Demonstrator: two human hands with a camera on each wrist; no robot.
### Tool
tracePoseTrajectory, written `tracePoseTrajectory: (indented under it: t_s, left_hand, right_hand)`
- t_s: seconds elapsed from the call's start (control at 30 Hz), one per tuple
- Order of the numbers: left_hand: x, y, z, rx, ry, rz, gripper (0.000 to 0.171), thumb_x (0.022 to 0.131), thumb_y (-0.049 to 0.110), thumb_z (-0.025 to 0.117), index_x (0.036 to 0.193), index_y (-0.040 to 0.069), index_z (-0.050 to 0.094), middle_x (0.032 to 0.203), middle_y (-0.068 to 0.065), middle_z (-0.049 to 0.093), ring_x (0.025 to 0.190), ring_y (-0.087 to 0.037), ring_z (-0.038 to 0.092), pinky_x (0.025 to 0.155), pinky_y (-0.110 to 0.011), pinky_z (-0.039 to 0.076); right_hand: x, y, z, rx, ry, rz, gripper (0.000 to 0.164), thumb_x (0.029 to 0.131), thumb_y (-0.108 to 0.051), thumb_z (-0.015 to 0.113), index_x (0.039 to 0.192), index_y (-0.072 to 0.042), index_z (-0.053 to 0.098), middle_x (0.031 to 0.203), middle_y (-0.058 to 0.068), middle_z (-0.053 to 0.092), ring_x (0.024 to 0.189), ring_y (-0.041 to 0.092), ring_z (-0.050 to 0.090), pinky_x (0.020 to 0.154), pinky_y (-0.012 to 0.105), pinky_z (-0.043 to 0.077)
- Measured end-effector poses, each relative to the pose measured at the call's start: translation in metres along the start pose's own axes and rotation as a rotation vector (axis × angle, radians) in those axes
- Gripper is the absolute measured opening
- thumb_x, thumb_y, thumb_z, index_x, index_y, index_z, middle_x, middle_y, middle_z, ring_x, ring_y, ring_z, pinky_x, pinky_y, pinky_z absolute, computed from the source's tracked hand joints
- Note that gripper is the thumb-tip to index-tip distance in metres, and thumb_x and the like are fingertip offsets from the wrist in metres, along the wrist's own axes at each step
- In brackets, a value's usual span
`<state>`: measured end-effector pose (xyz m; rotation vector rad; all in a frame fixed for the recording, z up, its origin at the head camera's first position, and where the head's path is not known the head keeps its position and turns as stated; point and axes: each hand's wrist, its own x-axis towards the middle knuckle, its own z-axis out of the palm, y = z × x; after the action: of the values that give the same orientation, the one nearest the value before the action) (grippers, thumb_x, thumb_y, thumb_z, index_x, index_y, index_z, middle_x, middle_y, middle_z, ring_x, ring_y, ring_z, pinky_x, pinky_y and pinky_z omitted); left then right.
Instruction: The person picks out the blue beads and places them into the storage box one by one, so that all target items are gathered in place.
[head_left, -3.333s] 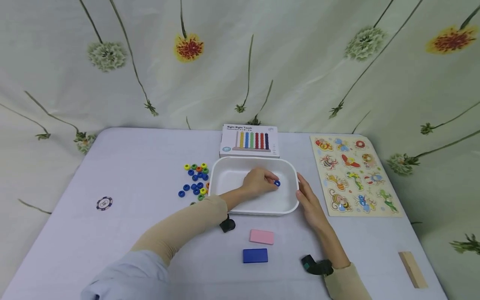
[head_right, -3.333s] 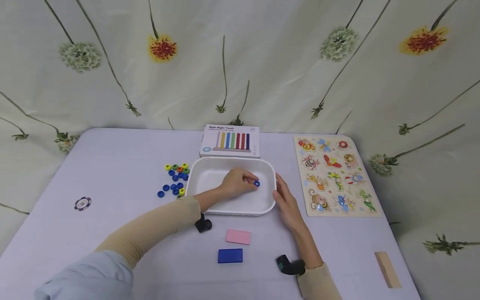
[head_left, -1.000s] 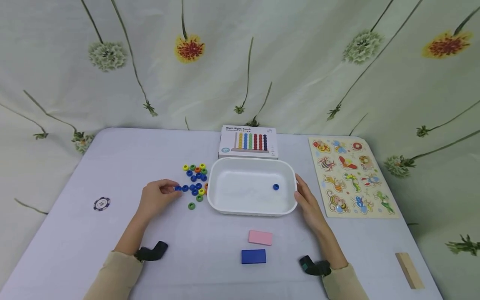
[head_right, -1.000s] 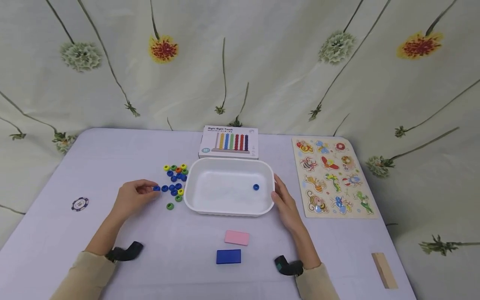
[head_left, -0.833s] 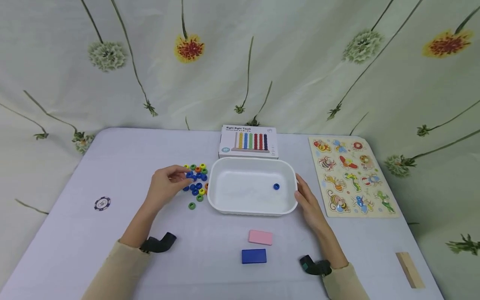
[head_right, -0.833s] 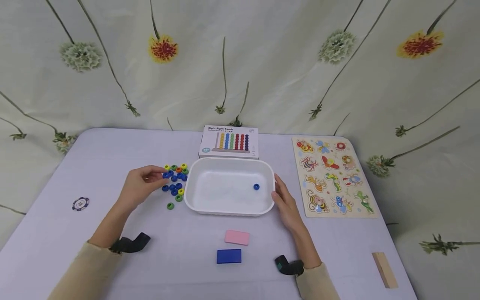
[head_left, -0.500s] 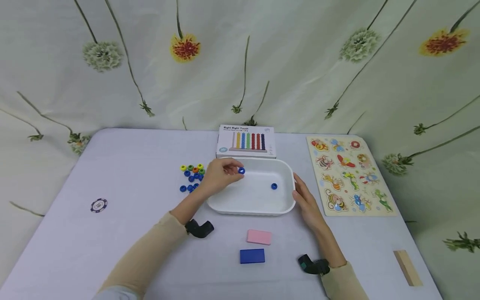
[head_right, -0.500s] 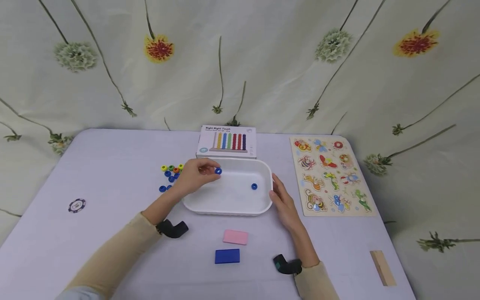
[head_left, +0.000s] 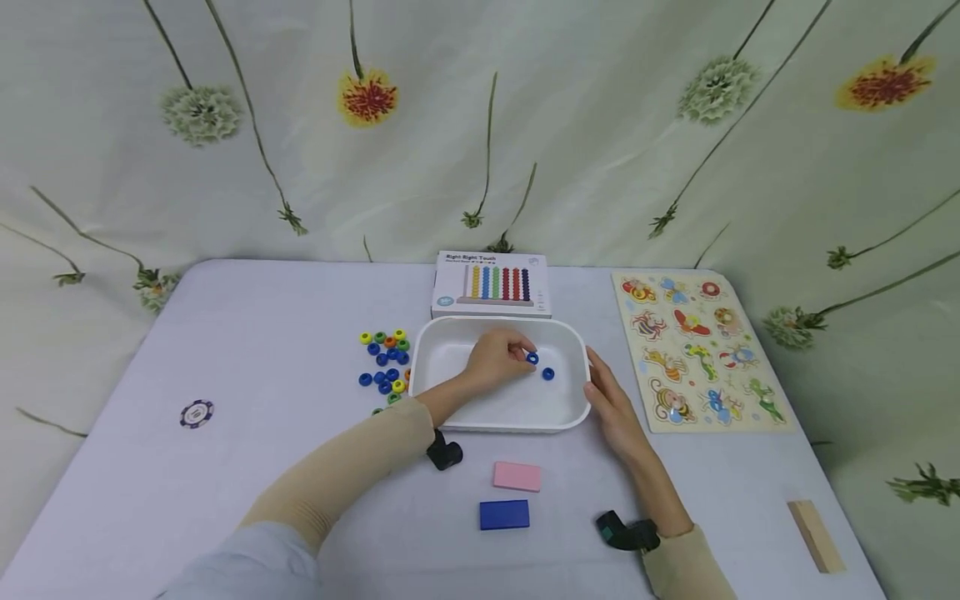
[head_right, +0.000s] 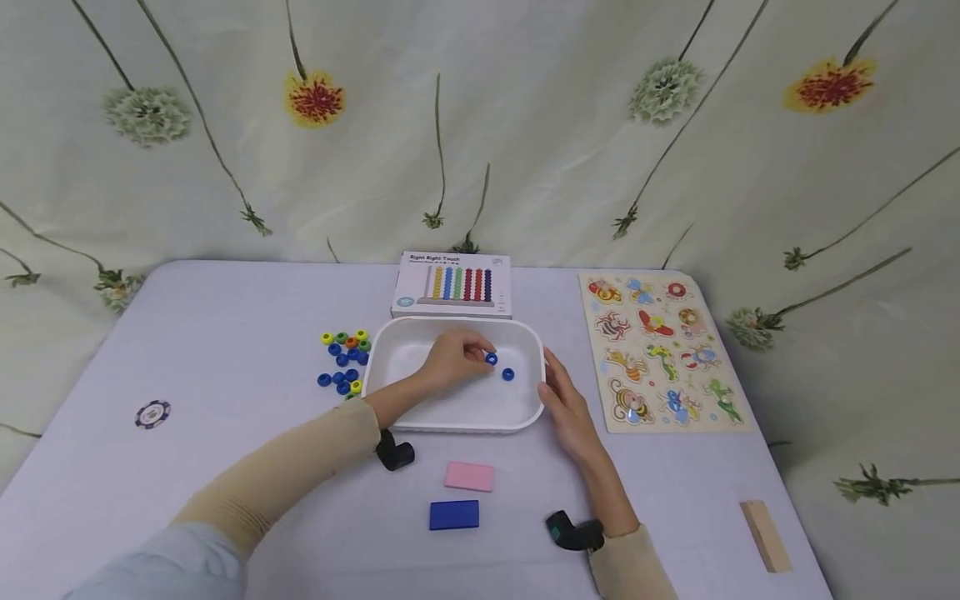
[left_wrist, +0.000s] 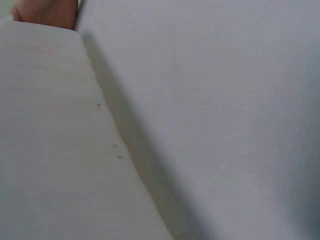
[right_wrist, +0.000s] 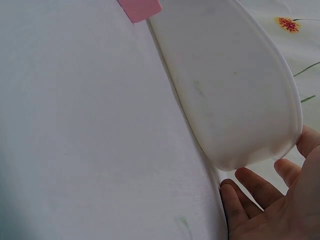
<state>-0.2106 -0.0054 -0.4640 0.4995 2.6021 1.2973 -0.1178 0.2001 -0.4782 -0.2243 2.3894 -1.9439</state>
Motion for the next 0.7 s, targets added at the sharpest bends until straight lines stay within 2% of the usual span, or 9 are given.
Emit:
tracePoseTrajectory:
  t_s: [0.13,0.3,0.47,0.57,0.63,0.7]
  left_hand:
    - [0.004,-0.001,0.006,0.039,-0.026,-0.052,0.021,0.069,0.02,0.074,0.09,0.016,0.068,0.07,0.004,0.058,0.066,-0.01,0.052,0.06,-0.021,0.041]
    - [0.005,0.0,0.011,0.075,-0.088,-0.08,0.022,0.07,0.021,0.074,0.091,0.017,0.068,0.072,0.006,0.059,0.068,-0.009,0.053,0.062,-0.021,0.041]
    - [0.003,0.001,0.01,0.045,-0.144,-0.094,0.032,0.072,0.018,0.072,0.103,0.015,0.066,0.079,0.006,0.059,0.075,-0.009,0.055,0.069,-0.022,0.043]
    - [0.0,0.004,0.007,0.031,-0.166,-0.079,0.04,0.072,0.017,0.071,0.111,0.014,0.062,0.083,0.007,0.06,0.081,-0.009,0.053,0.075,-0.023,0.043]
    - [-0.003,0.007,0.002,0.043,-0.166,-0.04,0.044,0.071,0.017,0.071,0.114,0.014,0.06,0.085,0.007,0.061,0.081,-0.009,0.052,0.075,-0.024,0.042]
    - [-0.009,0.011,-0.006,0.047,-0.146,0.02,0.047,0.07,0.018,0.072,0.115,0.013,0.06,0.086,0.006,0.063,0.075,-0.01,0.053,0.07,-0.023,0.043]
  right_hand:
    - [0.0,0.007,-0.002,-0.003,0.003,-0.008,0.048,0.094,-0.022,0.04,0.14,-0.029,0.025,0.142,0.007,0.032,0.127,0.029,0.034,0.097,0.051,0.031]
    - [-0.001,0.008,-0.002,-0.004,-0.002,-0.03,0.049,0.094,-0.02,0.039,0.14,-0.028,0.023,0.143,0.008,0.03,0.127,0.032,0.033,0.096,0.053,0.032]
    - [-0.001,0.007,-0.001,0.005,0.008,-0.02,0.048,0.094,-0.021,0.039,0.139,-0.029,0.025,0.143,0.005,0.03,0.127,0.03,0.033,0.096,0.052,0.032]
    - [-0.001,0.005,-0.001,0.021,0.012,0.001,0.048,0.094,-0.02,0.04,0.139,-0.03,0.026,0.142,0.004,0.031,0.127,0.028,0.033,0.097,0.051,0.031]
    - [-0.001,0.002,0.0,0.026,0.007,0.004,0.048,0.094,-0.018,0.039,0.139,-0.028,0.026,0.143,0.005,0.03,0.128,0.029,0.033,0.097,0.051,0.031]
    - [-0.002,-0.004,0.001,0.028,0.0,-0.001,0.049,0.094,-0.015,0.038,0.14,-0.024,0.024,0.143,0.008,0.029,0.128,0.03,0.032,0.097,0.051,0.031]
